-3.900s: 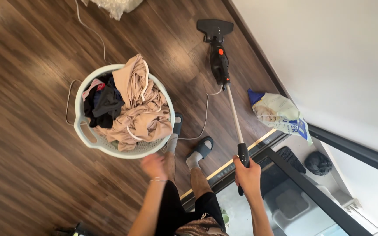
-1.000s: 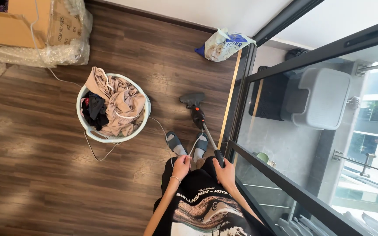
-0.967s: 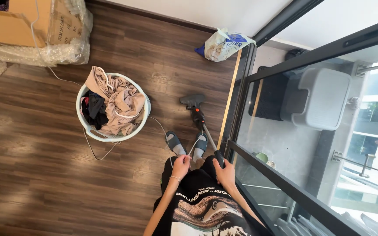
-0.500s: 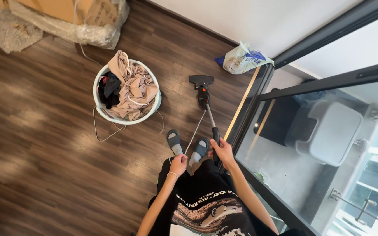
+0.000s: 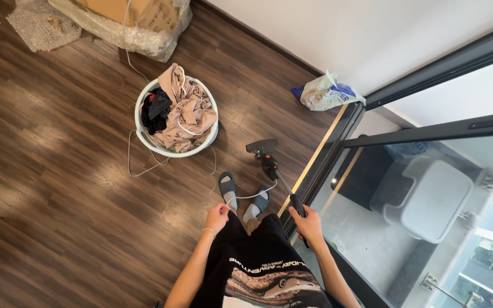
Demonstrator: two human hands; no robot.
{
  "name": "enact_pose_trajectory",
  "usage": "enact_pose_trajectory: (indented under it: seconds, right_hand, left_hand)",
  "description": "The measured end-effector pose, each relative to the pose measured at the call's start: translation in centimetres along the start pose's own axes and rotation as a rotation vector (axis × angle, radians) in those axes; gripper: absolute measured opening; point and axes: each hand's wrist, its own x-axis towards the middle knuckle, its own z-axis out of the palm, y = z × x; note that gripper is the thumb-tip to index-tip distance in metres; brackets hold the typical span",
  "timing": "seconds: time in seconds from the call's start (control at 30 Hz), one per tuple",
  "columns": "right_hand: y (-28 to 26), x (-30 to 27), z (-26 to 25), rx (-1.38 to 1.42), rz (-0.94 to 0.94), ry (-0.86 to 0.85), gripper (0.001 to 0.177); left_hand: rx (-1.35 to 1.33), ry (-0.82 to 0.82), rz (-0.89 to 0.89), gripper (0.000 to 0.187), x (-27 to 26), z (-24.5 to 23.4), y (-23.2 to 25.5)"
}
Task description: Vacuuming the wooden floor around a laundry basket and cardboard boxes.
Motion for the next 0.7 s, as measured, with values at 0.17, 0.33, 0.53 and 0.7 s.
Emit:
enact_pose_trajectory:
  seconds: [0.17, 0.33, 0.53, 0.7]
  right_hand:
    - [0.1, 2.4, 0.9, 0.067, -0.003, 0.002, 0.035]
    - [-1.3, 7.4, 2.4, 0.076, -0.119, -0.037, 0.041]
    - [-6.1, 9.2, 6.2, 0.121, -0.219, -0.089, 0.043]
    - [-10.5, 8.7, 6.3, -0.077, -0.213, 0.092, 0.045]
  left_hand:
    - [-0.004, 0.023, -0.013, 0.027, 0.5, 0.0, 1.9]
    - [-0.086, -0.085, -0.028, 0.025, 2.4, 2.3, 1.0]
    - [-0.141, -0.066, 0.002, 0.028, 5.1, 1.4, 4.7]
    - [-0.290, -0.049, -0.025, 0.026, 8.2, -0.7, 8.0]
